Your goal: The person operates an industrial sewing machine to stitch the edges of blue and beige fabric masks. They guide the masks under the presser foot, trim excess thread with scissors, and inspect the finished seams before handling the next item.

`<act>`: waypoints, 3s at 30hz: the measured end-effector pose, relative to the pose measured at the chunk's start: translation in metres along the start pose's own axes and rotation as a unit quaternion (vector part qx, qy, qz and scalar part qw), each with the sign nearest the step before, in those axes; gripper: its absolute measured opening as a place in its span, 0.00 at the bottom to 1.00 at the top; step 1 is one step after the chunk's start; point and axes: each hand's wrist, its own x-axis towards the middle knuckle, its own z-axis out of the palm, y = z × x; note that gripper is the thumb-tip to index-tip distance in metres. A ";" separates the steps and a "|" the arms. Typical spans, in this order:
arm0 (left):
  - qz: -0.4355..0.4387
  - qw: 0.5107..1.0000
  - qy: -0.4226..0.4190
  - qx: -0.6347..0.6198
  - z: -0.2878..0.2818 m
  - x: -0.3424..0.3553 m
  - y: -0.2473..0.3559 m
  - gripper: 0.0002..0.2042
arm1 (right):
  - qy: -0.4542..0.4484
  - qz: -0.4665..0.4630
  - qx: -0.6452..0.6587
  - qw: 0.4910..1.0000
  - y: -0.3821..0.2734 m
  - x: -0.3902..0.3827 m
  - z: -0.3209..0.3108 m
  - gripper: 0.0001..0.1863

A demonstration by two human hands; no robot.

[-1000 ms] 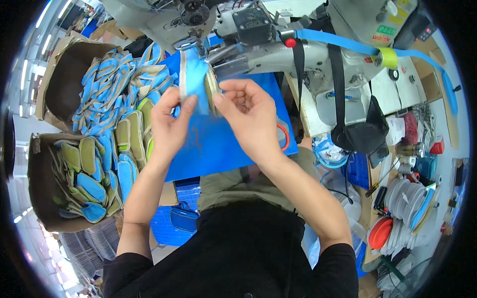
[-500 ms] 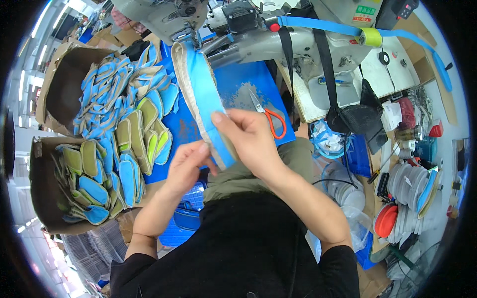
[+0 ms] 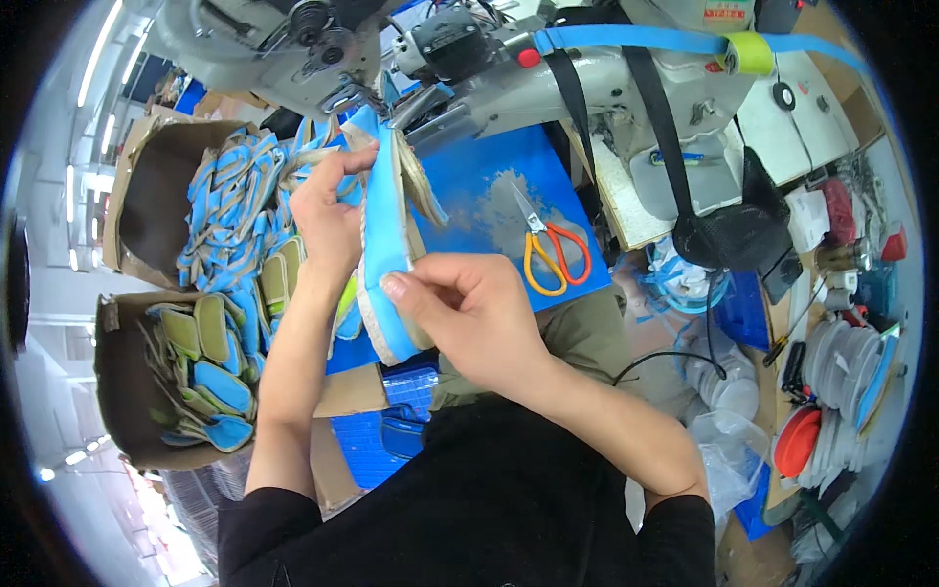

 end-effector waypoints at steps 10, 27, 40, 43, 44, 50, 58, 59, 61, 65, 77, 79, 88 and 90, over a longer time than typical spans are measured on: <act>0.115 0.993 0.034 0.014 -0.007 0.000 0.001 0.12 | -0.046 -0.179 -0.189 0.964 0.004 0.030 -0.009 0.11; 0.164 0.985 -0.012 0.043 -0.005 0.002 0.014 0.11 | 0.100 -0.109 -0.055 0.987 0.031 0.095 -0.026 0.07; 0.214 0.970 -0.066 0.096 -0.012 0.011 0.014 0.13 | 0.124 -0.151 -0.095 0.976 0.040 0.092 -0.025 0.06; 0.214 0.972 -0.045 0.086 -0.008 0.019 0.003 0.13 | 0.140 -0.141 -0.115 0.973 0.038 0.104 -0.022 0.06; 0.219 0.971 -0.040 0.086 -0.006 0.022 -0.002 0.13 | 0.143 -0.143 -0.115 0.973 0.036 0.108 -0.020 0.06; 0.245 0.965 -0.028 0.095 -0.007 0.036 -0.015 0.12 | 0.178 -0.143 -0.091 0.969 0.028 0.120 -0.010 0.07; 0.212 0.977 -0.008 0.014 -0.002 0.022 -0.022 0.15 | 0.204 -0.269 -0.222 0.915 0.047 0.121 -0.017 0.11; 0.179 0.984 -0.005 -0.019 -0.002 0.019 -0.022 0.16 | 0.207 -0.289 -0.227 0.907 0.051 0.120 -0.017 0.11; 0.101 0.992 -0.003 -0.082 -0.003 0.012 -0.023 0.18 | 0.210 -0.331 -0.240 0.888 0.056 0.120 -0.014 0.13; 0.177 0.983 -0.012 -0.047 -0.001 0.017 -0.025 0.17 | 0.219 -0.336 -0.243 0.883 0.064 0.121 -0.015 0.13; 0.320 0.942 -0.036 0.096 -0.004 0.021 -0.017 0.11 | 0.214 -0.293 -0.228 0.904 0.068 0.120 -0.015 0.12; 0.319 0.942 -0.038 0.098 -0.004 0.021 -0.016 0.11 | 0.216 -0.295 -0.245 0.898 0.067 0.120 -0.017 0.13; 0.308 0.940 -0.074 0.124 -0.009 0.030 -0.020 0.11 | 0.198 -0.239 -0.149 0.939 0.059 0.121 -0.015 0.13; 0.306 0.940 -0.076 0.126 -0.010 0.030 -0.023 0.11 | 0.192 -0.204 -0.114 0.953 0.052 0.119 -0.013 0.13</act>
